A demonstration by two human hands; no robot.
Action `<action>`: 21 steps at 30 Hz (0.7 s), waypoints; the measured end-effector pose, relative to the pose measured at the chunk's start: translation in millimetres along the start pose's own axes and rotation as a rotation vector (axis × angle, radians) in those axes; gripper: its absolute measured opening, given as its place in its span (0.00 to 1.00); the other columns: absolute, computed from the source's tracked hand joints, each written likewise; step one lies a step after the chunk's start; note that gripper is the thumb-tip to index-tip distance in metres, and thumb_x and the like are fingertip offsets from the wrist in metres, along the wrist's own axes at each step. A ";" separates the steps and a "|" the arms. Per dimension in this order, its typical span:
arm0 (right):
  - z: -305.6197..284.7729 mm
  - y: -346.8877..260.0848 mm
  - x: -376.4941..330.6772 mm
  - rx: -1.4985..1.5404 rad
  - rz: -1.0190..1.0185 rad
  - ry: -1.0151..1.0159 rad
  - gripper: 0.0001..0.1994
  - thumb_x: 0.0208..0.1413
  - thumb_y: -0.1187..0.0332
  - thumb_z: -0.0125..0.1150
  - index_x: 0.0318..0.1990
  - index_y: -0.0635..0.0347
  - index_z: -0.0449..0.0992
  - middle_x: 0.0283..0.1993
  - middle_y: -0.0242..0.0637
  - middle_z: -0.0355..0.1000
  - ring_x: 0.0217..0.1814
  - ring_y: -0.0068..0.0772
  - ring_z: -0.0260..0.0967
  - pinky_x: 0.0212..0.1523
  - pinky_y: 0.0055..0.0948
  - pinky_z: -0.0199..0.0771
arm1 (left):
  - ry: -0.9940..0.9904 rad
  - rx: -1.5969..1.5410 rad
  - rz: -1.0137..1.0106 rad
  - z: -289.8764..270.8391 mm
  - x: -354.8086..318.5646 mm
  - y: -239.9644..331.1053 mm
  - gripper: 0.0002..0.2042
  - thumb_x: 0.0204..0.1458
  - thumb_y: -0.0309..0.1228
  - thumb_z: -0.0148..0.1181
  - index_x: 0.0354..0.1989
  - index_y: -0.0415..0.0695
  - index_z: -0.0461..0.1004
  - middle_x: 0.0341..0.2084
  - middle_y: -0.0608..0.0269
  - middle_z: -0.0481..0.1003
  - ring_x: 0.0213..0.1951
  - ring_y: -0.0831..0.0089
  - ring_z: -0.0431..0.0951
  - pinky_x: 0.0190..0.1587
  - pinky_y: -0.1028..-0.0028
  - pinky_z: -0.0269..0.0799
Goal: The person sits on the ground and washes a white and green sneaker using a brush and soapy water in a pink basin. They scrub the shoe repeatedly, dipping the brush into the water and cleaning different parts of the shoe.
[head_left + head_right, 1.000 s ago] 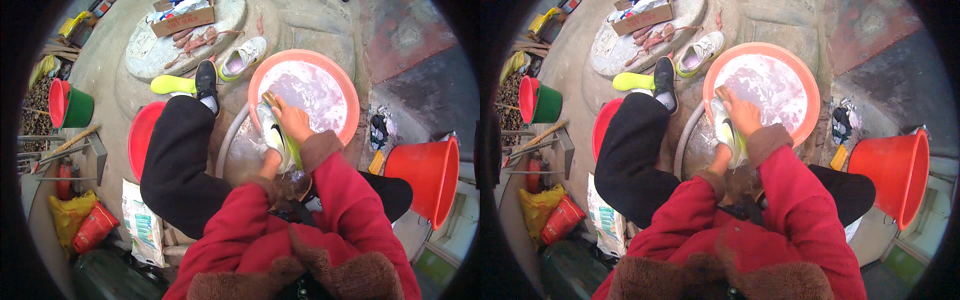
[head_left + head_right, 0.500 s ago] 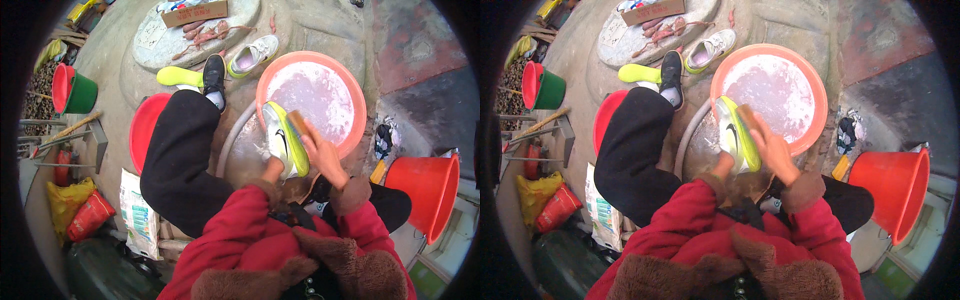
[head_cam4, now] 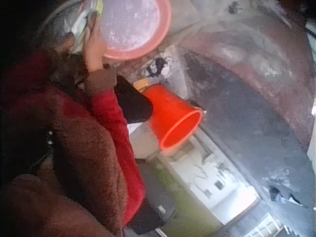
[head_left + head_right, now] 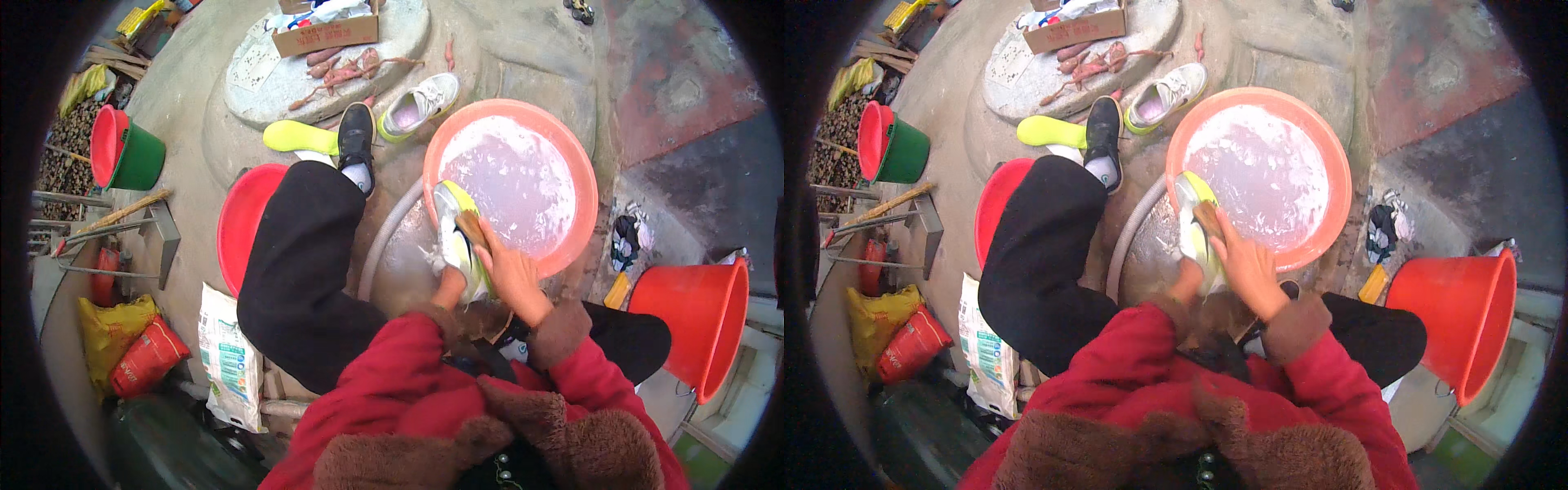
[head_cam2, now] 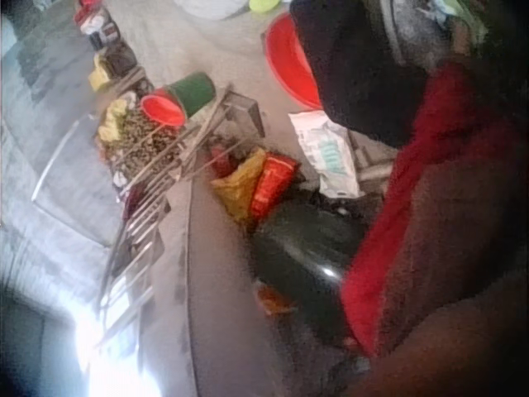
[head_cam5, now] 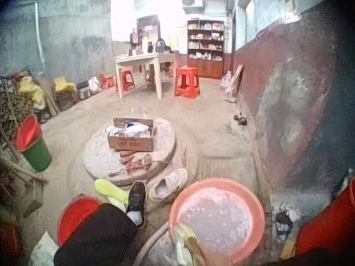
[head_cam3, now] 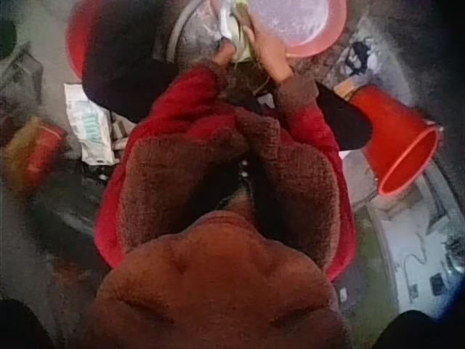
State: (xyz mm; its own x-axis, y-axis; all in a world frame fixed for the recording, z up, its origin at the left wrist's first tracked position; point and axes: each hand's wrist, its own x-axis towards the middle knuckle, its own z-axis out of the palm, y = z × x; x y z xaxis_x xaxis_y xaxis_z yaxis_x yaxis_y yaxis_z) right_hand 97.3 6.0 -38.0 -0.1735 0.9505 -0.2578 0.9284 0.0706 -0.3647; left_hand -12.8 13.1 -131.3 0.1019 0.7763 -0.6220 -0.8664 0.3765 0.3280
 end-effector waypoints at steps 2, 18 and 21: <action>3.3 -2.2 15.5 0.032 -0.001 0.055 0.28 0.67 0.48 0.50 0.72 0.41 0.61 0.32 0.57 0.78 0.34 0.63 0.77 0.36 0.55 0.75 | -0.006 0.020 -0.003 2.1 1.4 0.5 0.26 0.71 0.52 0.36 0.67 0.48 0.62 0.57 0.61 0.71 0.55 0.66 0.73 0.60 0.68 0.70; 15.9 64.9 26.2 0.403 0.141 0.140 0.26 0.66 0.50 0.52 0.70 0.43 0.65 0.47 0.62 0.77 0.51 0.66 0.75 0.52 0.54 0.73 | -0.005 0.054 -0.024 2.1 1.2 -1.7 0.25 0.70 0.53 0.38 0.62 0.48 0.66 0.54 0.60 0.74 0.53 0.64 0.75 0.57 0.66 0.72; -3.8 25.3 9.0 0.322 0.091 0.057 0.27 0.66 0.51 0.52 0.70 0.45 0.64 0.43 0.63 0.77 0.47 0.66 0.76 0.48 0.56 0.73 | -0.007 0.068 -0.038 2.7 2.0 -4.6 0.25 0.70 0.53 0.39 0.62 0.48 0.67 0.53 0.60 0.74 0.52 0.63 0.75 0.57 0.66 0.73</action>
State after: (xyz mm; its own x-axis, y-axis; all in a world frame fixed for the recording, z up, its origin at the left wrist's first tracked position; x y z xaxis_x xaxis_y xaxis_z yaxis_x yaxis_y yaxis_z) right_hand 120.5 17.5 -46.2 -0.0674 0.9644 -0.2557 0.7863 -0.1064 -0.6086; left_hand -7.2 14.3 -132.1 0.1378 0.7643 -0.6300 -0.8265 0.4392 0.3521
